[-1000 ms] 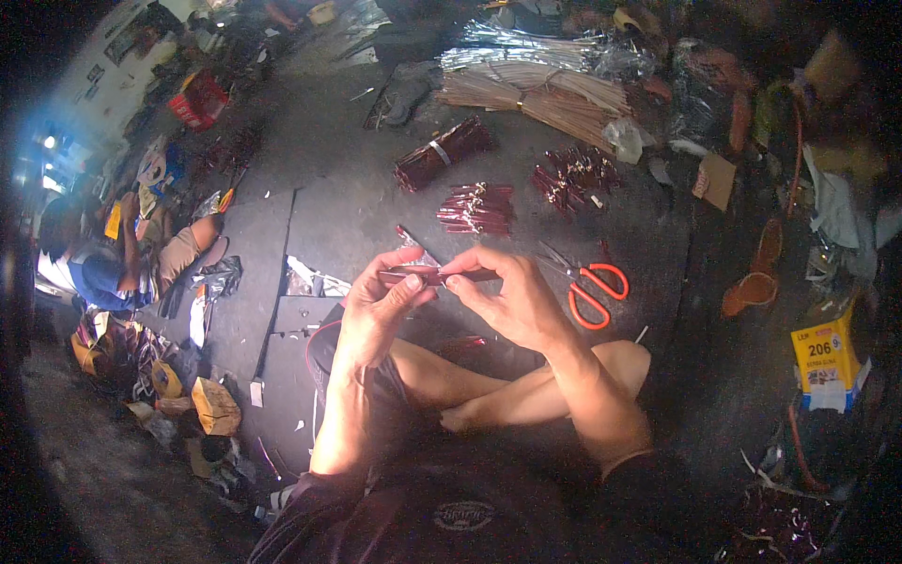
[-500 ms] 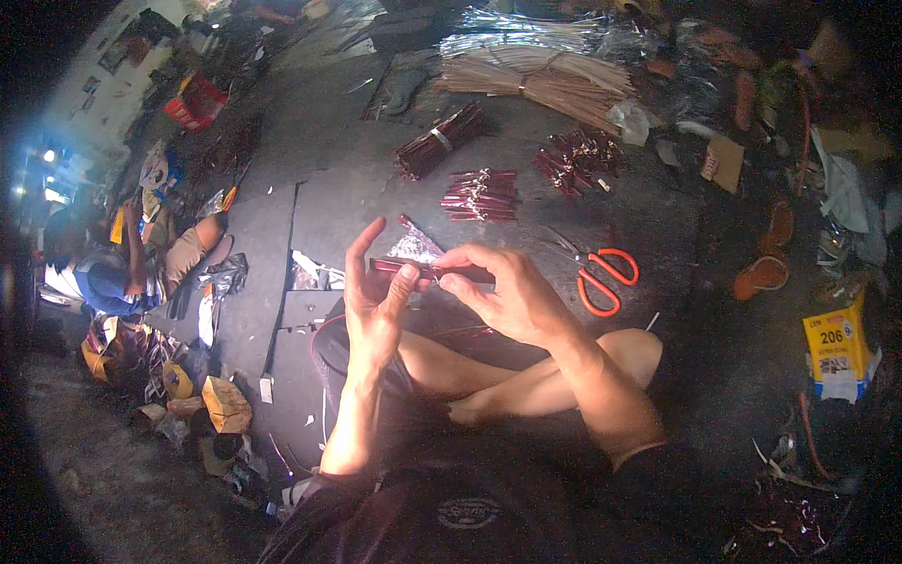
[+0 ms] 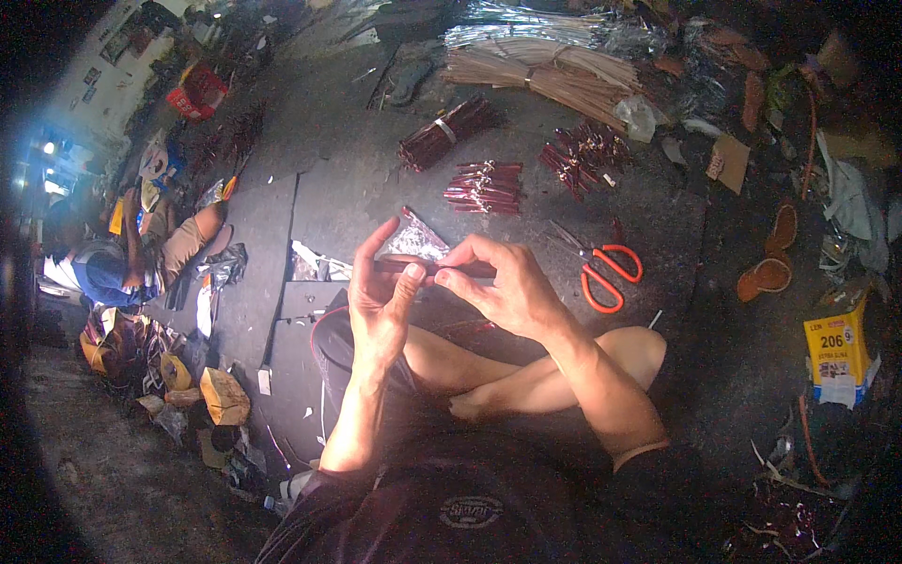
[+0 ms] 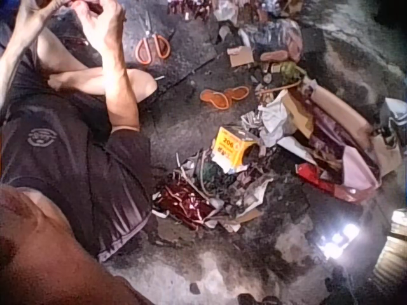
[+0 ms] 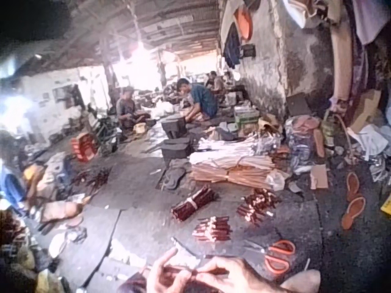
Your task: The person sits on the floor and repeatedly cuts red sticks to size using scissors, then inserts small metallic components into the ends of the sticks. The finished pieces are placed in a pile on the floor.
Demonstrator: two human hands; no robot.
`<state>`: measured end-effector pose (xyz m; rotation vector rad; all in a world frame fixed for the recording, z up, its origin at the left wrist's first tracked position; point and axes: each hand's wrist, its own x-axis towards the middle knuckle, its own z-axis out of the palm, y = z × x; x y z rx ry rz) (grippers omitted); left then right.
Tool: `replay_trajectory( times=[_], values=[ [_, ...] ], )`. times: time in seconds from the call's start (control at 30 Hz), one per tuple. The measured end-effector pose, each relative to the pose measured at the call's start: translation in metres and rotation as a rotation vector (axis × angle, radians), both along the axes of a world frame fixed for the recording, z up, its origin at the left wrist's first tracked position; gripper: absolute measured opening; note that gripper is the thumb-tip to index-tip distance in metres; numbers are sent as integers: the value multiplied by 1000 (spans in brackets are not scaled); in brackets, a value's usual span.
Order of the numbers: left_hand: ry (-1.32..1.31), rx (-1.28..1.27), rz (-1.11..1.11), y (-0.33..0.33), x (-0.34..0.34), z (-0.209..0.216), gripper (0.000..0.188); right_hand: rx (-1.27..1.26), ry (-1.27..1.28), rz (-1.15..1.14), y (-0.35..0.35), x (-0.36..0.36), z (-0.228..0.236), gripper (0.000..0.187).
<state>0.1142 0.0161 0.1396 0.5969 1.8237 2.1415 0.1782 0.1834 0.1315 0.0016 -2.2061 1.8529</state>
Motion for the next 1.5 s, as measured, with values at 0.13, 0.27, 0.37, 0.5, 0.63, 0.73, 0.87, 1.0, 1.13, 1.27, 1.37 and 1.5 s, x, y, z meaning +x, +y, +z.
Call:
replay_trajectory(
  times=[0.13, 0.27, 0.37, 0.5, 0.63, 0.73, 0.87, 1.0, 1.13, 1.27, 1.37, 1.5],
  values=[
    [52, -47, 10, 3, 0, -2, 57, -7, 70, -53, -4, -2, -5, 17],
    [25, -33, 24, 5, 5, -9, 55, 41, -54, -81, -6, -1, -12, 14],
    [-17, -47, 24, 3, 4, -12, 55, -23, -159, -45, -6, -7, -18, 12],
    [-122, 6, 36, -1, 4, -11, 57, -232, -213, 37, -2, -6, -15, 21],
    [12, -65, 94, 3, 7, -8, 57, -184, -172, 14, -5, -2, -5, 24],
    [89, -101, 118, 7, 10, -6, 55, -126, -71, -36, -9, -3, -11, 24],
    [145, -186, 111, 5, 11, 6, 52, 26, 9, -55, -8, 1, -8, 22],
    [57, -212, 67, 1, 5, 6, 53, 140, 44, -61, -7, 2, -4, 20],
    [1, -219, 49, 0, 4, 10, 53, 170, 55, -62, -7, 2, -3, 19],
    [-64, -132, 25, 0, 4, 3, 53, 206, 87, -68, -6, 0, -5, 17],
    [-9, -188, -11, -3, 7, 8, 55, 248, 43, -81, -7, 2, -5, 16],
    [-55, -107, -99, -8, -2, 0, 53, 270, 80, -69, -15, 3, -11, 17]
  ],
)
